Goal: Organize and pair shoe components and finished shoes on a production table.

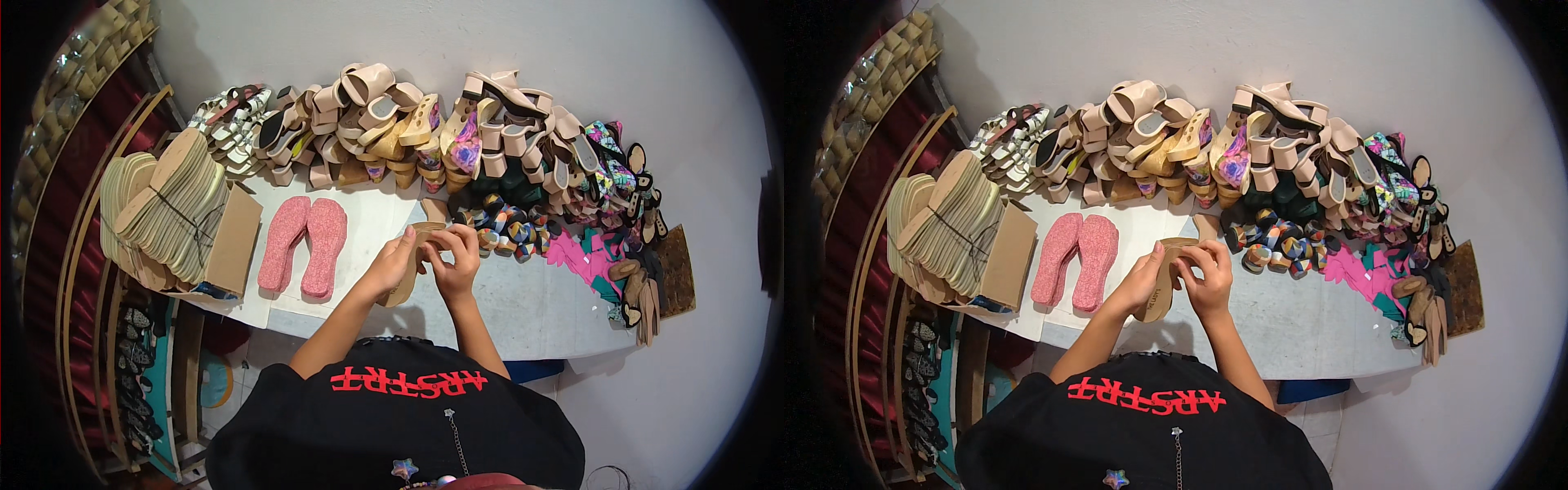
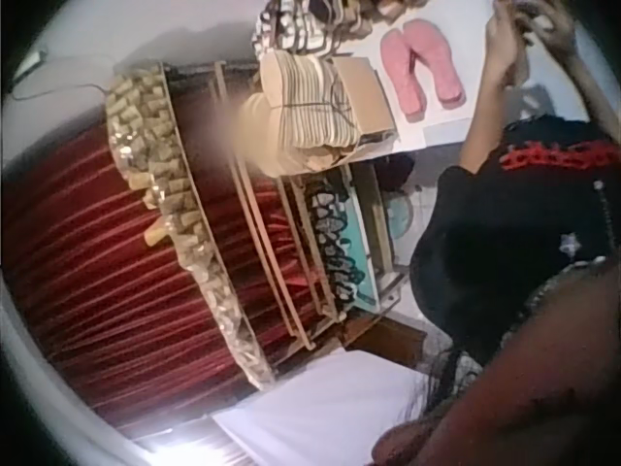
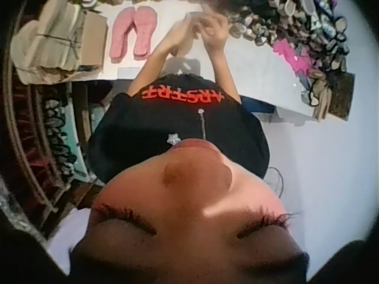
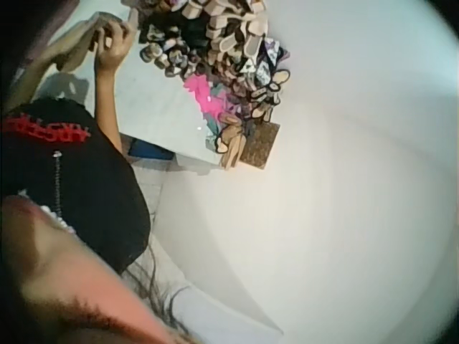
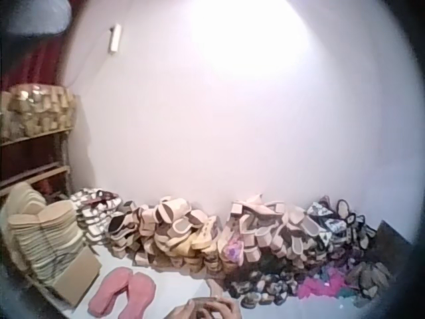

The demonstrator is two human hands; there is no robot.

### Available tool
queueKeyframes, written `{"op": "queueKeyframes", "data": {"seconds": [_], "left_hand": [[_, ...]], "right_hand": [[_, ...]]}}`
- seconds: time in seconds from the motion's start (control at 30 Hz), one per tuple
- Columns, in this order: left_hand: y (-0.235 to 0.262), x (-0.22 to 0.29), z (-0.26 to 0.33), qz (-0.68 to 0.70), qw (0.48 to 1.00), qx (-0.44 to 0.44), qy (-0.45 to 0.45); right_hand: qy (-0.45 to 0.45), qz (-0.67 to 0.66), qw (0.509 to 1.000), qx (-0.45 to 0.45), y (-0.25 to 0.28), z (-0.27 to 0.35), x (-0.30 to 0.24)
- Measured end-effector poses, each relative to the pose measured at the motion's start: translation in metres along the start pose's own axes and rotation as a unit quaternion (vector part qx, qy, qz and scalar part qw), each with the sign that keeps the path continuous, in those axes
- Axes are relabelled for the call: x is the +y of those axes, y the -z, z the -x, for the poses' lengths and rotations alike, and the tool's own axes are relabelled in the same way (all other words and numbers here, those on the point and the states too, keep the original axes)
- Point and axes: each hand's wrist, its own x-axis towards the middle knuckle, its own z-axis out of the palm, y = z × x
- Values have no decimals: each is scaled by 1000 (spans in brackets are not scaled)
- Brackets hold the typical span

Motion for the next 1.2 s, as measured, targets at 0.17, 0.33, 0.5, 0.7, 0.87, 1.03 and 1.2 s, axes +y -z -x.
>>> {"op": "queueKeyframes", "data": {"seconds": [0.17, 0.33, 0.5, 0.7, 0.87, 1.03, 1.2], "left_hand": [[0, 2, 1, -20, 1000, -8, -10], [-3, 8, 3, -48, 997, -20, -53], [2, -1, 1, -41, 998, -10, -53], [5, -4, -3, -67, 997, -15, -45], [3, 3, -2, -32, 999, -4, 12], [2, 7, -1, -63, 998, -9, 15], [7, 0, -3, -94, 995, -17, 36]], "right_hand": [[-8, -1, 1000, 12, 0, 1, -1], [-14, 0, 1000, 1, 3, -5, -2], [-72, -26, 996, -38, 4, -7, -3], [-78, -31, 995, -49, 6, -8, 0], [-63, -22, 997, -30, 5, -4, 5], [-106, -49, 992, -49, 6, -5, 7], [-119, -50, 988, -90, 7, -5, 12]]}}
